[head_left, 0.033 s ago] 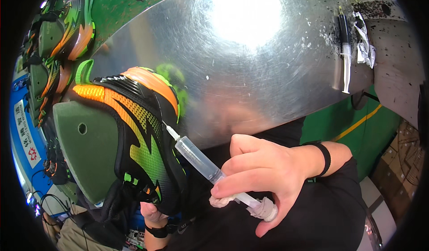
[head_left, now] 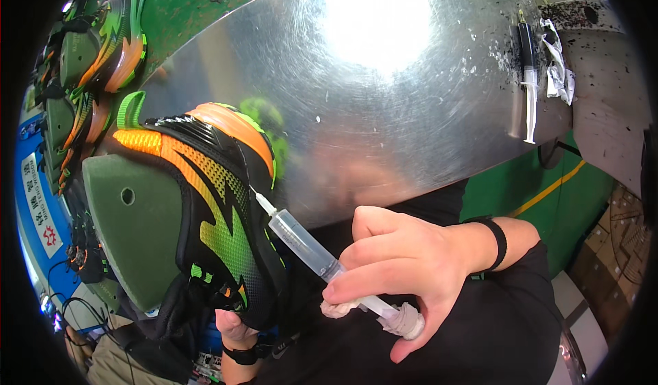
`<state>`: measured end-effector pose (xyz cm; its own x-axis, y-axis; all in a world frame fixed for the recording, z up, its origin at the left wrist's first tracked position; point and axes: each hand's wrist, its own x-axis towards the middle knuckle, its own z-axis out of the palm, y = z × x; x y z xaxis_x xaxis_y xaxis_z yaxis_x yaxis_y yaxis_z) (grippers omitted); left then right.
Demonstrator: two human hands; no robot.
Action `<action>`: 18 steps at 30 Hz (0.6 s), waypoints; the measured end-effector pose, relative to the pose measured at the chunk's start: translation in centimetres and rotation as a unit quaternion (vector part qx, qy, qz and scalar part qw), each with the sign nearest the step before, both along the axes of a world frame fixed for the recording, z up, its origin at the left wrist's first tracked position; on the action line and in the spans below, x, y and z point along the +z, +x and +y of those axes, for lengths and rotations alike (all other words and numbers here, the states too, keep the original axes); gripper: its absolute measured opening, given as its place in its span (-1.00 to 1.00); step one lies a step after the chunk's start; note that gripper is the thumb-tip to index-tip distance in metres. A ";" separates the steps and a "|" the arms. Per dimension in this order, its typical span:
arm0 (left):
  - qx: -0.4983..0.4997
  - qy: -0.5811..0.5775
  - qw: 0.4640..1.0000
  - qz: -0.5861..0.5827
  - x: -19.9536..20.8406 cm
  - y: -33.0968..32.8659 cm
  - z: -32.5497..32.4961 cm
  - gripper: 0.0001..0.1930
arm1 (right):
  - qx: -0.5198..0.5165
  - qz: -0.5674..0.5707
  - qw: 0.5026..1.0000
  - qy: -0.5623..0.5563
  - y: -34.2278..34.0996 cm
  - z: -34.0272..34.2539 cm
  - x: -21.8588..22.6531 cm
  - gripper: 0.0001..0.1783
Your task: Applying adhesive or sealant to the seams and soles of shoes using a syringe applicator.
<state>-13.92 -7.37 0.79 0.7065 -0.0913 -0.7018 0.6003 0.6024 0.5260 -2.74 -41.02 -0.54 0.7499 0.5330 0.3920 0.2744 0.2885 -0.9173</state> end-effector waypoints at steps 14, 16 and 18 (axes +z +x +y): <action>-0.091 0.350 0.860 -0.361 5.6 16.5 1.6 -0.29 | -0.214 -0.174 0.839 -0.470 1.0 -7.8 3.4 -0.12; -0.036 0.324 0.851 -0.411 5.3 20.0 0.8 -0.36 | -0.203 -0.151 0.825 -0.505 1.1 -8.6 3.9 -0.05; -0.032 0.282 0.868 -0.408 4.9 21.6 -0.5 -0.40 | -0.234 -0.157 0.799 -0.531 0.7 -10.8 5.2 -0.01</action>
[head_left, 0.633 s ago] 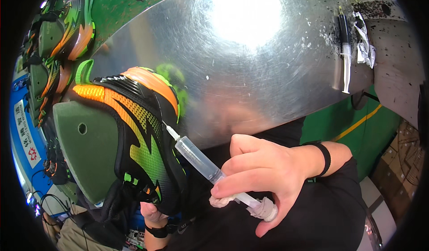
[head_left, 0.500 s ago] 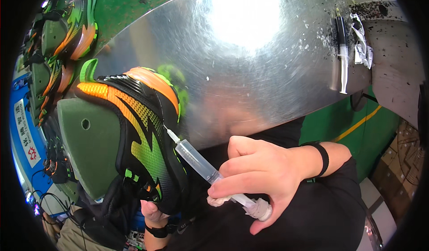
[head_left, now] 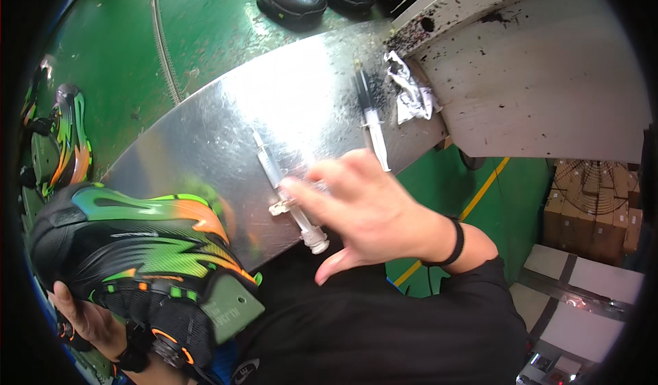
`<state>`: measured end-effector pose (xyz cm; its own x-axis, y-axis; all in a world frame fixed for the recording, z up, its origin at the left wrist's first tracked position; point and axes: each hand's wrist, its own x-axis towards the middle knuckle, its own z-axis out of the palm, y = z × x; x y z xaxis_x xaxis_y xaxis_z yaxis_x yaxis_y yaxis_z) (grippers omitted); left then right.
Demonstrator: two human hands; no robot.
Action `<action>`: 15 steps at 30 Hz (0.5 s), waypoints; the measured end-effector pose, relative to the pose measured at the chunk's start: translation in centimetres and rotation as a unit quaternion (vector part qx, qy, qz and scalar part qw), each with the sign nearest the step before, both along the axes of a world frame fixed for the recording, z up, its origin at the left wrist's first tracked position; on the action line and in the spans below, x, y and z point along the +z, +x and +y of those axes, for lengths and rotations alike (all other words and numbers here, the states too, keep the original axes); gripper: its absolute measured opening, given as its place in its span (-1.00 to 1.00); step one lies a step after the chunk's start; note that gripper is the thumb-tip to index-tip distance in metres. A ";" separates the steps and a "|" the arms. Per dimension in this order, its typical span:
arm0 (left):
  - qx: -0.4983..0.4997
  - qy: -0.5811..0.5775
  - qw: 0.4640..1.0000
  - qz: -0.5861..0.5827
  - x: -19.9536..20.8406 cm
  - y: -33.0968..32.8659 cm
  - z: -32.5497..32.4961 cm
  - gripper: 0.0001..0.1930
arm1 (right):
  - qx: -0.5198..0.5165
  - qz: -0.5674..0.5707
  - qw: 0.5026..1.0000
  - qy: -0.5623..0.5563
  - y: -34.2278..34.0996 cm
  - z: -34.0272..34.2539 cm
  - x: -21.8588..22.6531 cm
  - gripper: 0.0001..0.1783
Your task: Applying adhesive or sealant to the seams and soles of shoes using a syringe applicator.
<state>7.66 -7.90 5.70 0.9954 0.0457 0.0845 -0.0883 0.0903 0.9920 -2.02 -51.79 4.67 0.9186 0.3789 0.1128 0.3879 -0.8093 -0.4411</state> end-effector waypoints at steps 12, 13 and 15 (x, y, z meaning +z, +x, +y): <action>-0.071 -0.052 0.996 -0.030 -1.9 -0.5 -3.7 -0.36 | -0.070 0.060 0.990 -0.103 0.6 -7.2 -0.1 -0.13; -0.084 -0.066 0.993 -0.044 -1.9 -0.4 -3.6 -0.36 | -0.070 0.065 0.993 -0.071 0.2 -7.1 0.3 -0.13; -0.107 -0.103 0.987 -0.055 -2.3 0.0 -3.5 -0.37 | -0.073 0.097 0.992 -0.045 -0.8 -7.2 1.5 -0.14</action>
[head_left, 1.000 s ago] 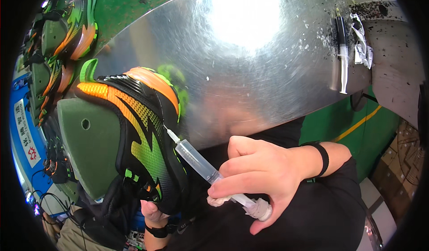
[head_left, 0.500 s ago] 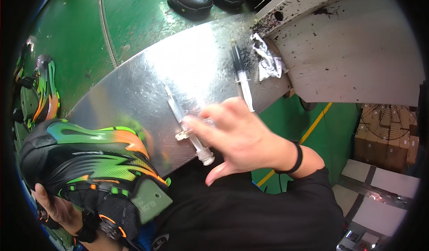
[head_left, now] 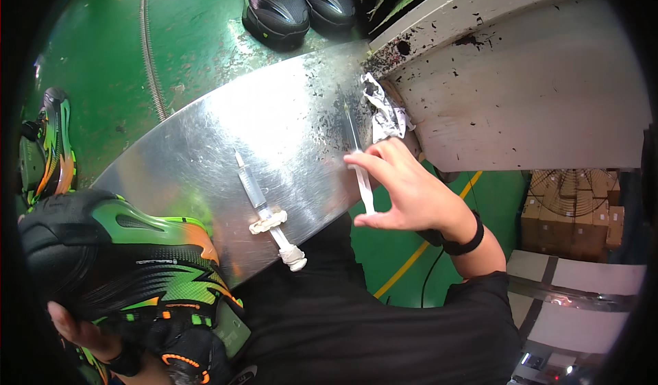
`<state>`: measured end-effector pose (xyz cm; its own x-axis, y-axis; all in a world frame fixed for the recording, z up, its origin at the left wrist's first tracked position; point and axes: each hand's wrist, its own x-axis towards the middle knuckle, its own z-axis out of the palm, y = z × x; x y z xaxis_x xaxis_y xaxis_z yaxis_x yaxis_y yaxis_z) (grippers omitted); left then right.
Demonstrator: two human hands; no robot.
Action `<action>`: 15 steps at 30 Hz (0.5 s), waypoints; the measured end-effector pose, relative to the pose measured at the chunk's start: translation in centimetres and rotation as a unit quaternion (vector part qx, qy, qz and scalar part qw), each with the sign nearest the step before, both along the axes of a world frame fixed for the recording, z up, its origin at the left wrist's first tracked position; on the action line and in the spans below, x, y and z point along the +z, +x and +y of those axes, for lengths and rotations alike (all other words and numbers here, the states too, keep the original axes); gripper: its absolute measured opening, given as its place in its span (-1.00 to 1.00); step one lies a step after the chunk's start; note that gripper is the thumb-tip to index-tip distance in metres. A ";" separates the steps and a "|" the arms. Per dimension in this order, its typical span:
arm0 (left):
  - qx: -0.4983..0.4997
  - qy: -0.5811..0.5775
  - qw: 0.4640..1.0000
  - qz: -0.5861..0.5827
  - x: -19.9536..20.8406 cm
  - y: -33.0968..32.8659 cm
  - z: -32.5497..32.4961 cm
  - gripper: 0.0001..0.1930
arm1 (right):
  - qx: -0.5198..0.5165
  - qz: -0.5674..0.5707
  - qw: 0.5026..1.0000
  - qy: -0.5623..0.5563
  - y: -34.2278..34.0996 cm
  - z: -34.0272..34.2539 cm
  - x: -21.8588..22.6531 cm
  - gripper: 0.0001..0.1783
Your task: Applying adhesive or sealant to the seams and soles of shoes using a syringe applicator.
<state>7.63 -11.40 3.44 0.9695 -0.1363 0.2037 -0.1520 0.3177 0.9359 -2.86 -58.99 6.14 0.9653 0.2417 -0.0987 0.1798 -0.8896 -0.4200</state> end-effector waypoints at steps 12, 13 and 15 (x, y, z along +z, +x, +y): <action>-0.158 -0.147 0.956 0.197 -2.4 5.0 -6.7 -0.40 | 0.030 0.129 0.640 0.757 -0.3 6.4 2.0 -0.01; -0.165 -0.151 0.955 0.193 -2.1 5.3 -7.0 -0.40 | 0.050 0.135 0.636 0.758 0.5 7.3 2.4 -0.03; -0.164 -0.147 0.961 0.165 -1.3 5.0 -7.1 -0.41 | 0.113 0.149 0.618 0.764 2.6 9.4 3.0 0.01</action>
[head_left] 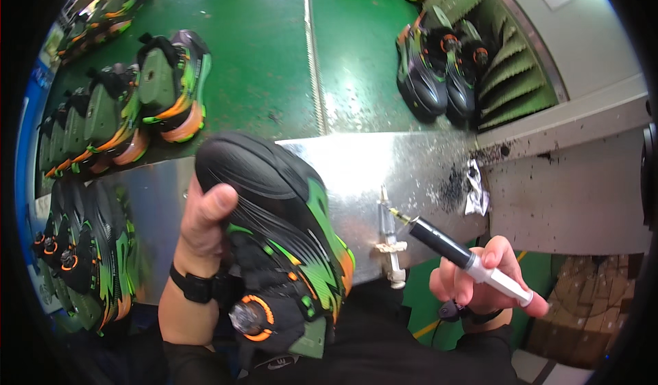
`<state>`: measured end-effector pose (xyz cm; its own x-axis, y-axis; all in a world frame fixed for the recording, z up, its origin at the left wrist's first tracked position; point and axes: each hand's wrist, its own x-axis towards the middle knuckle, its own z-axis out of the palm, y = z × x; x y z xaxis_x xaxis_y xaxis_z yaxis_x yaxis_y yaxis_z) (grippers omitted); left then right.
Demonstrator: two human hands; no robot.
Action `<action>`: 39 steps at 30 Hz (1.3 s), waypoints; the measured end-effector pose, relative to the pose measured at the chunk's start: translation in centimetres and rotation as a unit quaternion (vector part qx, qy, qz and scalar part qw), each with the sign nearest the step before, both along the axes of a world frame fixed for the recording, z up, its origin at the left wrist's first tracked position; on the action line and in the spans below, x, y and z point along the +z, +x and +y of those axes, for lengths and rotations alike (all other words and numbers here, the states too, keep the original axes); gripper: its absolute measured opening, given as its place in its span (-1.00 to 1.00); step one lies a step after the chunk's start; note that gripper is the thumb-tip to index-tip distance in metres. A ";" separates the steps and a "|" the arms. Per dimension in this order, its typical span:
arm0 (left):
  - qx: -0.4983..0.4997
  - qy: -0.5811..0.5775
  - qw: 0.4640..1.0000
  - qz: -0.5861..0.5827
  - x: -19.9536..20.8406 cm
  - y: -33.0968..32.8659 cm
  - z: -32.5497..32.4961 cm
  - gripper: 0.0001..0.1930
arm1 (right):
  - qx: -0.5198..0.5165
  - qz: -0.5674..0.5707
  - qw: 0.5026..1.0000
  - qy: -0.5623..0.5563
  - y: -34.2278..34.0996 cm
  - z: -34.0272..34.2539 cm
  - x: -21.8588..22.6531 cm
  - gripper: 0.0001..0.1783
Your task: Applying adhesive or sealant to the seams and soles of shoes using a syringe applicator.
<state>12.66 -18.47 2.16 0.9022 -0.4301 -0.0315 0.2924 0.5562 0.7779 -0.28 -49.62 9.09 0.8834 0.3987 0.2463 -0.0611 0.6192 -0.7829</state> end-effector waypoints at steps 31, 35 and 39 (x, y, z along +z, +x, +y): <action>-0.008 0.013 0.993 -0.115 1.6 -1.8 1.8 -0.27 | 0.094 -0.055 0.994 -0.002 5.7 7.9 2.3 -0.02; 0.012 0.006 0.995 -0.100 1.6 -1.6 1.6 -0.27 | 0.074 -0.051 0.996 -0.008 5.1 7.3 2.2 -0.02; 0.024 0.010 0.997 -0.068 1.5 -1.6 1.5 -0.25 | 0.054 -0.011 0.996 -0.073 4.3 6.4 1.9 -0.20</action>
